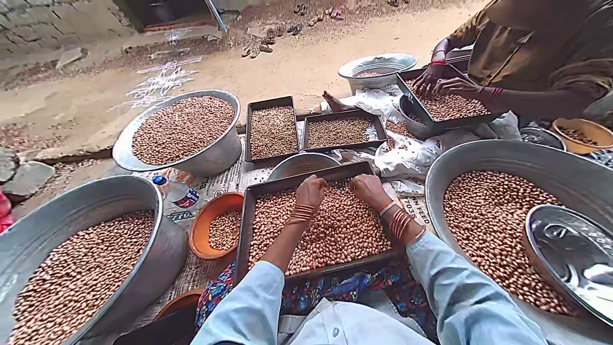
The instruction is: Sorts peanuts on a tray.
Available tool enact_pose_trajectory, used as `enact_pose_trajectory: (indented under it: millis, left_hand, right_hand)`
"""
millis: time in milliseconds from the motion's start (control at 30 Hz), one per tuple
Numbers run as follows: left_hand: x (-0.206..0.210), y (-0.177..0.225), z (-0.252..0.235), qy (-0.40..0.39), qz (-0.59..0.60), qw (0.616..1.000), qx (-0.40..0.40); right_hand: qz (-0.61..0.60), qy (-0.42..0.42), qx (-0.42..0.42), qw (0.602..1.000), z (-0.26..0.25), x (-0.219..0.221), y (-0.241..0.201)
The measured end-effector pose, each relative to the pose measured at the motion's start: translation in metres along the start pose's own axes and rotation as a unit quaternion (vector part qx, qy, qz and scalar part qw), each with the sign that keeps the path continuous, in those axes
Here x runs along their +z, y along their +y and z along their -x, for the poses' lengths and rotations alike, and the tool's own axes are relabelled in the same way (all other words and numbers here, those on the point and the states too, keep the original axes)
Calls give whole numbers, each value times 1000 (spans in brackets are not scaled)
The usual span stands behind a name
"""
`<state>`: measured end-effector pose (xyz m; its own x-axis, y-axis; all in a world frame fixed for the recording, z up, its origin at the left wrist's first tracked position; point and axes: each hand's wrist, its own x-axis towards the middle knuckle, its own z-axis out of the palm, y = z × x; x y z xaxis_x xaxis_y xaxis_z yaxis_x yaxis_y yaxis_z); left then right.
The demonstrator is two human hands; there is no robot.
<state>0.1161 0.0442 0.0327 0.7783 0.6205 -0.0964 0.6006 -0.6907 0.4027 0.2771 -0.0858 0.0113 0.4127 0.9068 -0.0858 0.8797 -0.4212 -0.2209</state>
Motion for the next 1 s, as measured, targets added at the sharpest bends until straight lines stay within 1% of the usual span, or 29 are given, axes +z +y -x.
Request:
enact_pose_trajectory:
  millis: [100, 233, 367, 433, 500, 567, 633, 667, 700, 733, 800, 833, 867, 900, 933, 1000]
  left_hand:
    - [19, -4, -19, -32, -42, 999, 3]
    - [41, -3, -28, -14, -93, 995, 25]
    - [44, 4, -28, -19, -110, 993, 29]
    - [45, 5, -27, -22, -118, 992, 34]
    - [46, 5, -25, -29, -111, 993, 32]
    - [41, 0, -21, -35, -55, 998, 9]
    - [34, -5, -12, -33, 76, 996, -42]
    - [31, -7, -5, -48, 153, 985, -65]
    - [30, -10, 4, -81, 225, 969, -67]
    - [28, -11, 15, -133, 288, 947, -51]
    - [28, -14, 37, -222, 380, 898, -3]
    - [28, -16, 48, -243, 412, 878, 8]
    - [26, -19, 58, -248, 430, 868, 9]
    - [22, -26, 66, -241, 430, 870, 4]
    - [14, -36, 72, -218, 406, 887, -4]
    - [-12, -61, 85, -150, 288, 945, -43]
  right_hand:
    - [14, -26, -3, 1000, -5, 2, 4]
    - [10, -11, -27, 1000, -1, 5, 10]
    - [23, -4, -53, 998, -3, 13, 14]
    - [29, -6, -56, 998, -5, 15, 14]
    - [8, 4, -49, 999, -6, 14, 15]
    - [-44, 28, -39, 998, -3, 10, 16]
    - [-107, 21, -28, 994, 6, 1, 10]
    - [-135, 9, -32, 990, 12, -3, 4]
    - [-163, 0, -45, 986, 19, -4, -3]
    - [-194, -9, -63, 979, 27, -5, -12]
    - [-238, -22, -97, 966, 42, -7, -33]
    - [-246, -22, -110, 963, 50, -8, -41]
    - [-240, -23, -115, 964, 58, -11, -47]
    - [-222, -32, -112, 968, 68, -14, -51]
    - [-198, -42, -107, 973, 79, -17, -53]
    - [-145, -66, -97, 982, 101, -19, -51]
